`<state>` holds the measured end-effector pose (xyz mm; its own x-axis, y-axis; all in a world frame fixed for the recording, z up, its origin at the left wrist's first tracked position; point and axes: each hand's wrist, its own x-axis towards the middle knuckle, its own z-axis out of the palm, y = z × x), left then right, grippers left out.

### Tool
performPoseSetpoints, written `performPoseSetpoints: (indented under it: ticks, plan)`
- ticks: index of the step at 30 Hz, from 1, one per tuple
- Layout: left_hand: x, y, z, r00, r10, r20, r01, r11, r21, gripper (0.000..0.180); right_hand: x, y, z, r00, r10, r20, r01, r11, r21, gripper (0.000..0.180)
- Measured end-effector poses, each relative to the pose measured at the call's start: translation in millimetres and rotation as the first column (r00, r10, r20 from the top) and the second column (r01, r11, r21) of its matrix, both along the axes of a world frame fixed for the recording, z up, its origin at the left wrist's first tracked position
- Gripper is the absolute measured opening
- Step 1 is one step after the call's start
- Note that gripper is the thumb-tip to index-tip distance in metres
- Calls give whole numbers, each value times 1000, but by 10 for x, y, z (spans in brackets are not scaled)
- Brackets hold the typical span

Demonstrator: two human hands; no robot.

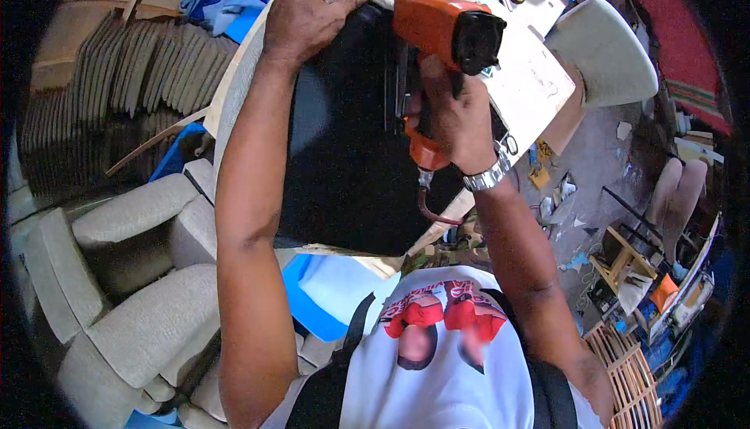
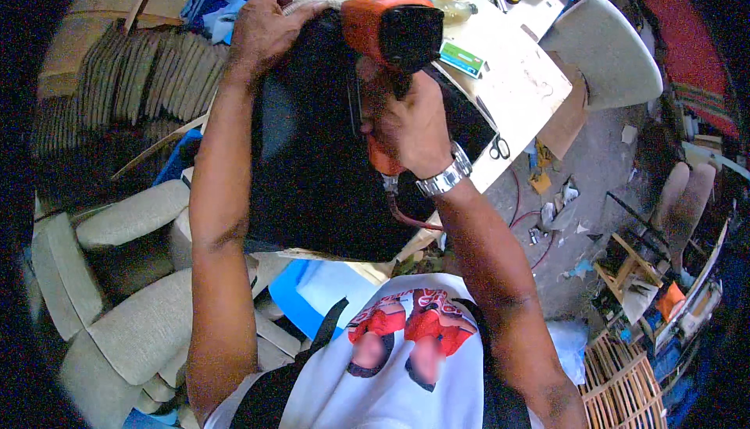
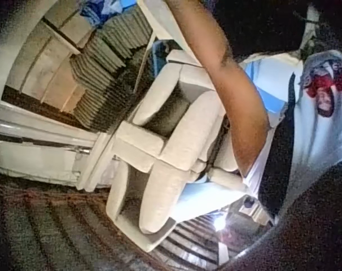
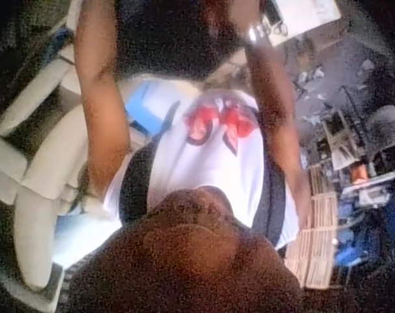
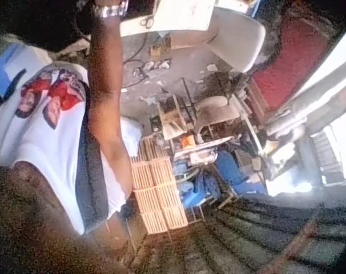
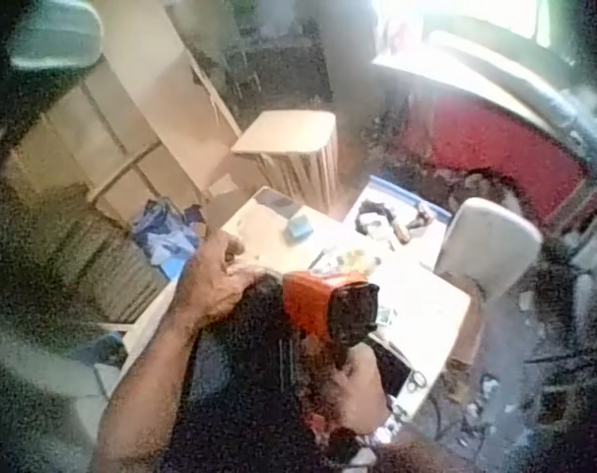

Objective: Attaching fabric to a padded chair seat using a pneumatic stapler and cutting excess fabric with scissors.

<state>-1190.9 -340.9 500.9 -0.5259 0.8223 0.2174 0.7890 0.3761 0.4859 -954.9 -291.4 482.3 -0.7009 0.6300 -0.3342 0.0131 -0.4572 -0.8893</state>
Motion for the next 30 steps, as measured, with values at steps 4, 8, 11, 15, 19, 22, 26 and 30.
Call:
performPoseSetpoints:
  ticks: [4, 8, 11, 15, 19, 22, 26, 30]
  plan:
    - [-135, -46, 38, 999, 33, 42, -34, 999, 32, 40, -65, 46, 88, 992, 122, 35, -125, 988, 89, 23]
    - [-70, -286, 189, 987, 123, 100, -151, 924, 351, 15, -55, 86, 18, 988, 141, -67, -132, 984, 120, 25]
    - [-25, -445, 135, 950, -42, -309, 131, 954, 271, 16, -55, 101, -51, 988, 146, 47, -152, 977, 153, 25]
    - [77, -372, 67, 904, -62, -422, 140, 978, 157, 17, -24, 105, 68, 989, 145, -13, -144, 987, 75, 23]
    - [57, -309, 23, 898, 2, -441, 53, 992, 111, 22, -15, 40, 187, 990, 138, -25, -136, 989, 52, 23]
    - [84, -284, 54, 901, 55, -430, 18, 986, 164, 23, -71, 9, 161, 986, 162, 48, -168, 968, 188, 35]
    - [170, -271, 224, 973, 130, -190, -112, 988, 103, 25, -146, 27, 63, 987, 149, -56, -130, 958, 254, 36]
    - [-100, -415, 214, 891, 265, 367, -379, 881, 283, 29, -139, 18, 296, 960, 267, 82, -279, 926, 256, 25]
